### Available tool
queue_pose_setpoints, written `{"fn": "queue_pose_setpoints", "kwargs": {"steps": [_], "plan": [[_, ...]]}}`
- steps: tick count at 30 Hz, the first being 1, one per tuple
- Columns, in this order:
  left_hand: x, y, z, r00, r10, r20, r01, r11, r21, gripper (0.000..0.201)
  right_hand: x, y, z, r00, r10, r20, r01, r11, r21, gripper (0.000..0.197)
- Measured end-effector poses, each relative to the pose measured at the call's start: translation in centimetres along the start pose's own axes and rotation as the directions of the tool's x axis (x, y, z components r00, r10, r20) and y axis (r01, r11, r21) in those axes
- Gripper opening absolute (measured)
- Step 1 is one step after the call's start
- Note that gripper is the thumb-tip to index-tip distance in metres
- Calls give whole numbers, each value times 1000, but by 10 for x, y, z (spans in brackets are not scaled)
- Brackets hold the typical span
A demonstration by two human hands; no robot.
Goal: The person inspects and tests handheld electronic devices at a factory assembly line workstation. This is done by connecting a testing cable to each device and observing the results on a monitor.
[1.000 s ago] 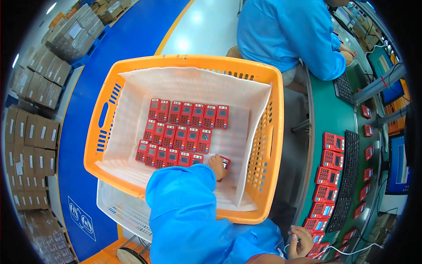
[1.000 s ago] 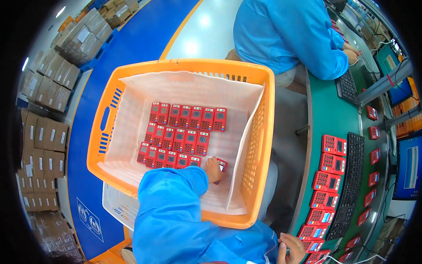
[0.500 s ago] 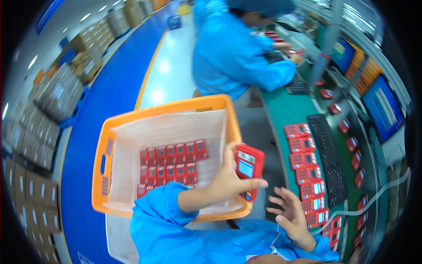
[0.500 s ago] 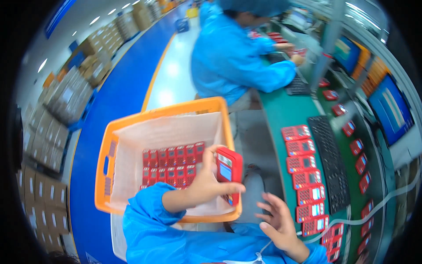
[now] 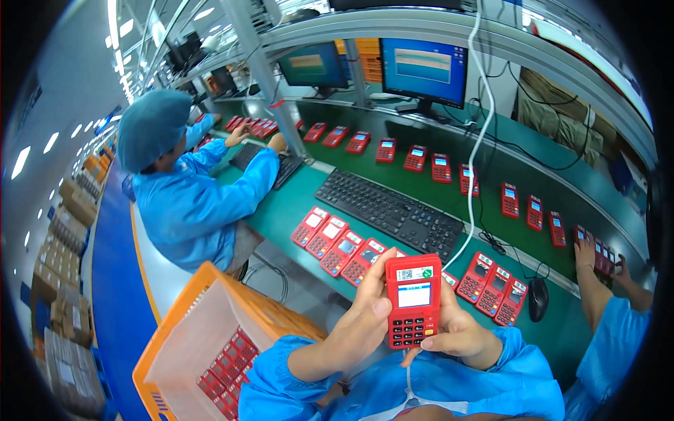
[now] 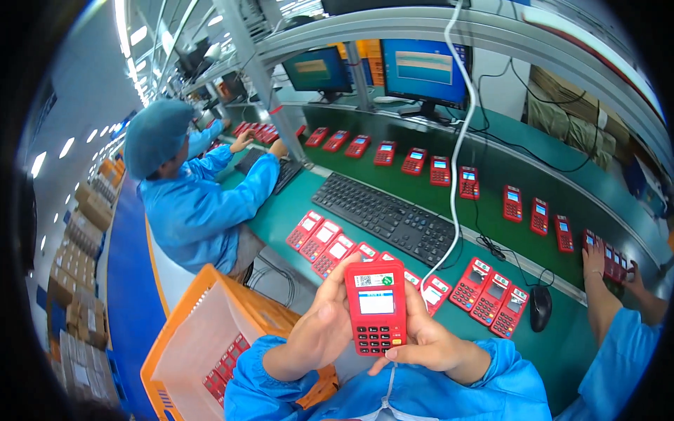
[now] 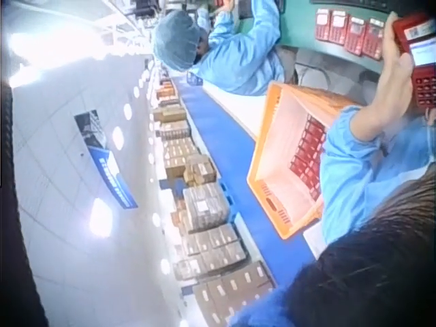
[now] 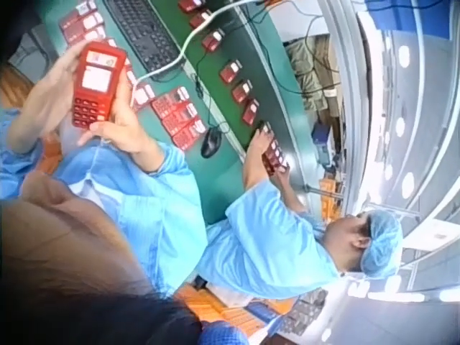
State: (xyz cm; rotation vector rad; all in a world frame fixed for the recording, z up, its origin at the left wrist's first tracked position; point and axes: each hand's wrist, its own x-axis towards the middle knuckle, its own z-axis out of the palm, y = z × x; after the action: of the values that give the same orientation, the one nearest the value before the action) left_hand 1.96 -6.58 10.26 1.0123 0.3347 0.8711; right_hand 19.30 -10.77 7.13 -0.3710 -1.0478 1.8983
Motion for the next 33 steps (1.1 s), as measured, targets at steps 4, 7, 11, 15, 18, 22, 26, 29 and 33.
{"fn": "queue_pose_setpoints", "kwargs": {"steps": [4, 7, 11, 15, 18, 22, 26, 29, 33], "plan": [[13, -13, 0, 998, -17, 61, 16, 999, 29, 81, -8, -8, -20, 999, -41, 12, 42, 999, -31, 99], [19, -14, 0, 998, -46, 50, 43, 997, 69, 87, -4, -11, -33, 1000, -10, 19, 11, 1000, -21, 97], [27, -20, -9, 999, -45, 13, 44, 996, 80, 92, 3, -6, -46, 999, -1, -36, 1, 1000, -3, 95], [30, -28, -25, 999, 6, -32, -2, 992, 128, 92, 10, 2, -55, 996, -6, -94, 4, 1000, -24, 84], [31, -34, -40, 997, 58, 56, -72, 953, 294, 95, 13, 5, -58, 995, 33, -92, -32, 999, 13, 82], [31, -39, -34, 999, 40, -15, -36, 975, 219, 97, 14, 8, -57, 996, 70, -57, -64, 993, 99, 82], [31, -44, -36, 997, 80, -22, -74, 979, 191, 100, 17, 9, -55, 995, 84, -46, -82, 996, 45, 84], [28, -45, -37, 996, 71, -44, -62, 980, 189, 99, 19, 12, -54, 992, 87, -90, -85, 996, 34, 86], [29, -46, -39, 996, 70, -57, -56, 977, 208, 100, 20, 17, -55, 994, 74, -83, -72, 997, 28, 87]]}}
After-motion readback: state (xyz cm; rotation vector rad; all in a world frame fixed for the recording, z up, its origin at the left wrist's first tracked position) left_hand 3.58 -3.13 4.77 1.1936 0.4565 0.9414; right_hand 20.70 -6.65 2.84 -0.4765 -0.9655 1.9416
